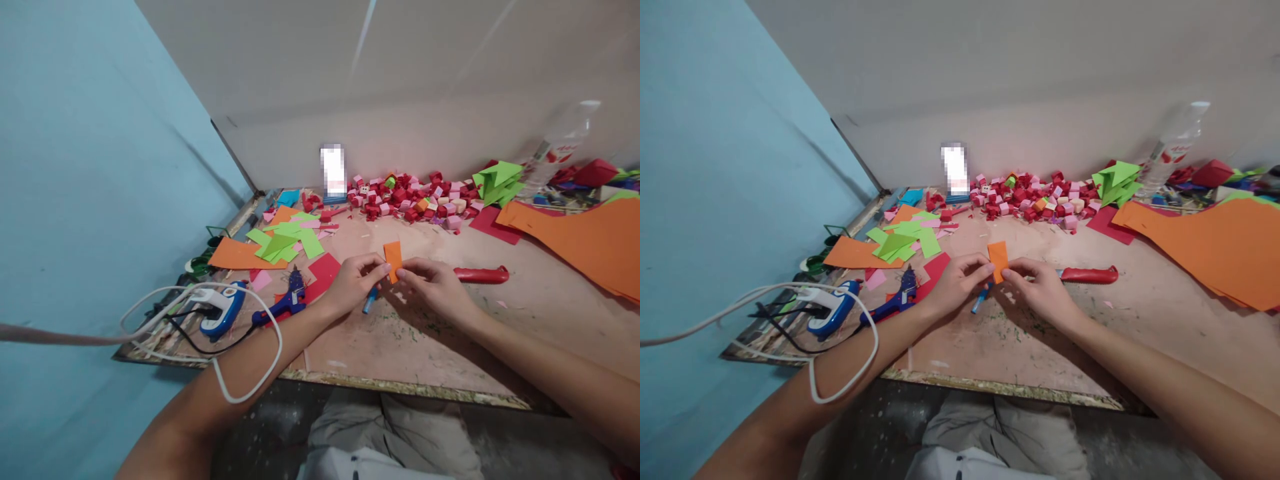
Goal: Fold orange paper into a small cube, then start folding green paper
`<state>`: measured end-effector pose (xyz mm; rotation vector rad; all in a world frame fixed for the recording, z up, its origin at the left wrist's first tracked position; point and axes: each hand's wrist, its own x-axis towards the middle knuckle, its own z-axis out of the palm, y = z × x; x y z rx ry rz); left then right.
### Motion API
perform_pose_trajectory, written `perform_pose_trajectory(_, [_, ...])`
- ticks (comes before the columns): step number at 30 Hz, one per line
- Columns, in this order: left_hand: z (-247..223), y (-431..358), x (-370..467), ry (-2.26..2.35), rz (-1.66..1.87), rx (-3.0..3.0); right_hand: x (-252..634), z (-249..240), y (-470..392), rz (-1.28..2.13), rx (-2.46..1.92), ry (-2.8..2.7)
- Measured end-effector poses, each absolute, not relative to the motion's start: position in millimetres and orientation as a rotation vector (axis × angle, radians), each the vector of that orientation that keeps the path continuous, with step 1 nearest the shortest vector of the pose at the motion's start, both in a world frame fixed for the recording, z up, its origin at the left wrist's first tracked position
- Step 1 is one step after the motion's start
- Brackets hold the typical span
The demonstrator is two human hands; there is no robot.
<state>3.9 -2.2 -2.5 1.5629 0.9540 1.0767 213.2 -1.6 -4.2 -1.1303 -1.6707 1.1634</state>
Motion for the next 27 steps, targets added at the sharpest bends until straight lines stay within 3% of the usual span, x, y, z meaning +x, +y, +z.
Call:
perform_pose_trajectory(3, [-0.8,-3.7,4.1,0.997,1.085,1.647,212.9,-6.9,-2.6,1.083,-1.131,-1.668])
perform_pose_trajectory(14, [-1.3,-2.6,6.9,1.006,1.058,1.505,211.5,-13.0,1.1,1.639,-0.95,-1.434])
perform_pose_trajectory(27, [-9.3,8.2,2.0,1.043,1.101,1.363,210.9,-2.3,-1.1,1.58,-1.065,-1.361])
